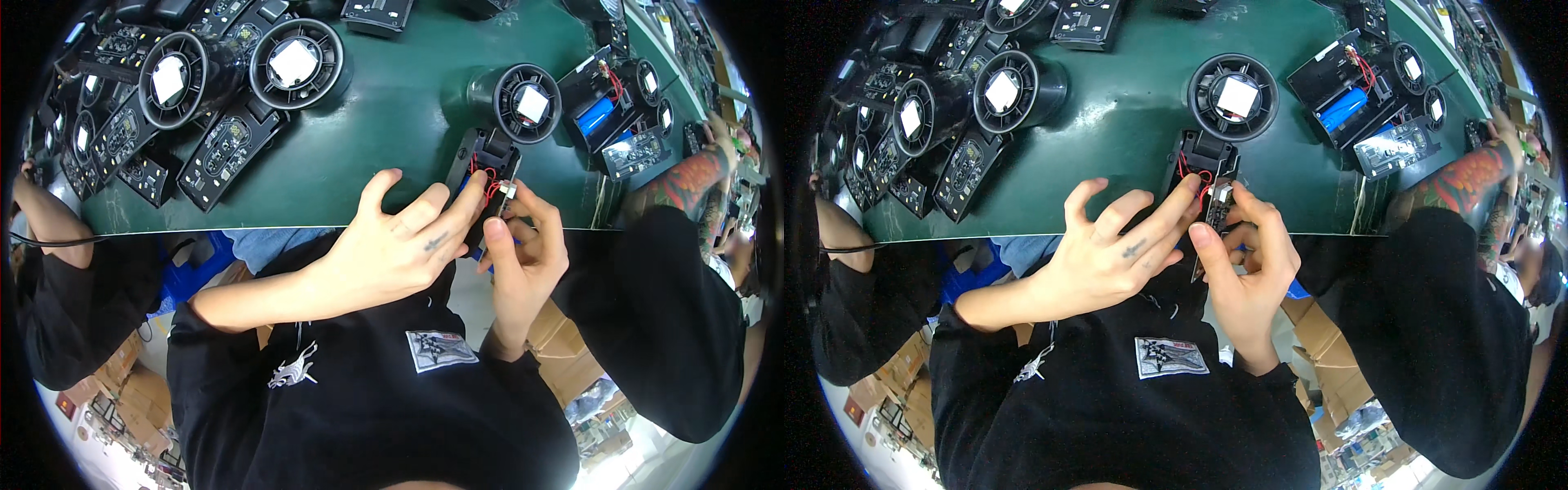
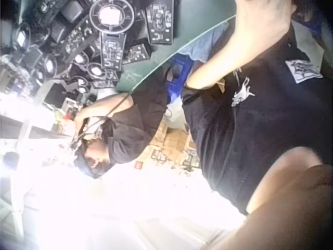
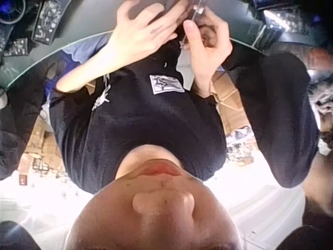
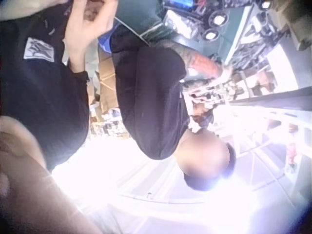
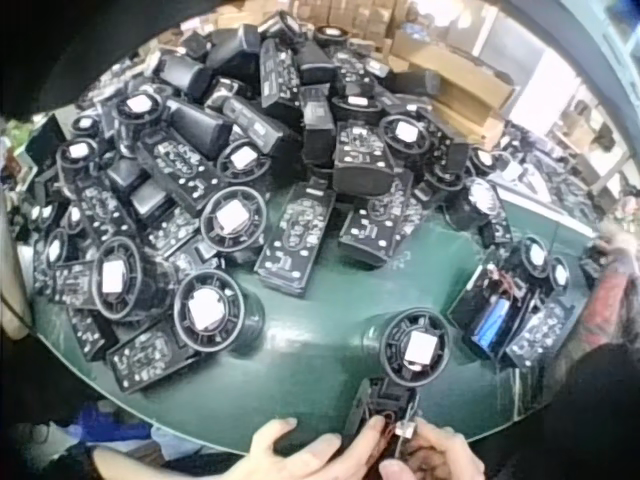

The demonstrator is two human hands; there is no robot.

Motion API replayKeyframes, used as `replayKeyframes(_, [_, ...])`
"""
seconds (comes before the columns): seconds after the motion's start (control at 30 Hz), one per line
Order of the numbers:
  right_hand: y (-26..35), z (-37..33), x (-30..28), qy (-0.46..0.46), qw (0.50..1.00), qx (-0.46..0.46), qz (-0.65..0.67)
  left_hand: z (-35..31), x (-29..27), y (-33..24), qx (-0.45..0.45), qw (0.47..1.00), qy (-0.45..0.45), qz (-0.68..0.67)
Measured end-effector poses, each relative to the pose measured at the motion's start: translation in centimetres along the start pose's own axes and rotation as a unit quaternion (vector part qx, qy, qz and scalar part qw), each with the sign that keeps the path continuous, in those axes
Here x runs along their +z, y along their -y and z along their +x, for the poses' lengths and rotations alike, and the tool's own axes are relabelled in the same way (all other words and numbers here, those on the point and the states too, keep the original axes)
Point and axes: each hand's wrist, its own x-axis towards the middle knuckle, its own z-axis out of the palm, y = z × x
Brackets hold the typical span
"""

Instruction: The person is manually assembling internal components of handheld electronic devices, fitting PCBs and wires into plastic housings.

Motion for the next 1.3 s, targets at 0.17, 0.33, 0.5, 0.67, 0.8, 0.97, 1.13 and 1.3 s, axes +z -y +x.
replayKeyframes(0.17, [-0.2,-0.1,0.3,-0.005,1.000,-0.005,-0.022,-0.1,0.2,0.1,-0.008,1.000,-0.010,-0.018])
replayKeyframes(0.33, [-1.3,0.2,-0.1,0.008,0.998,-0.064,0.007,0.2,0.3,0.1,-0.021,0.998,-0.026,-0.047])
replayKeyframes(0.5, [-1.8,0.1,-0.3,0.016,0.997,-0.070,0.032,0.5,0.3,0.5,-0.019,0.996,-0.011,-0.089])
replayKeyframes(0.67, [-2.3,0.4,-0.4,0.023,0.995,-0.090,0.034,0.7,0.5,1.0,-0.010,0.992,-0.013,-0.124])
replayKeyframes(0.8, [-2.3,0.6,-0.5,0.026,0.993,-0.103,0.043,1.1,0.4,1.3,-0.001,0.991,0.009,-0.134])
replayKeyframes(0.97, [-2.2,0.3,-0.5,0.024,0.993,-0.113,0.023,0.4,1.1,0.8,-0.011,0.991,-0.038,-0.126])
replayKeyframes(1.13, [-1.2,-0.1,0.3,-0.008,0.998,-0.066,0.015,0.1,1.1,-0.3,-0.046,0.988,-0.075,-0.125])
replayKeyframes(1.3, [-0.2,-0.2,0.7,-0.018,0.999,-0.028,-0.034,-0.1,0.7,-1.1,-0.094,0.986,-0.057,-0.128])
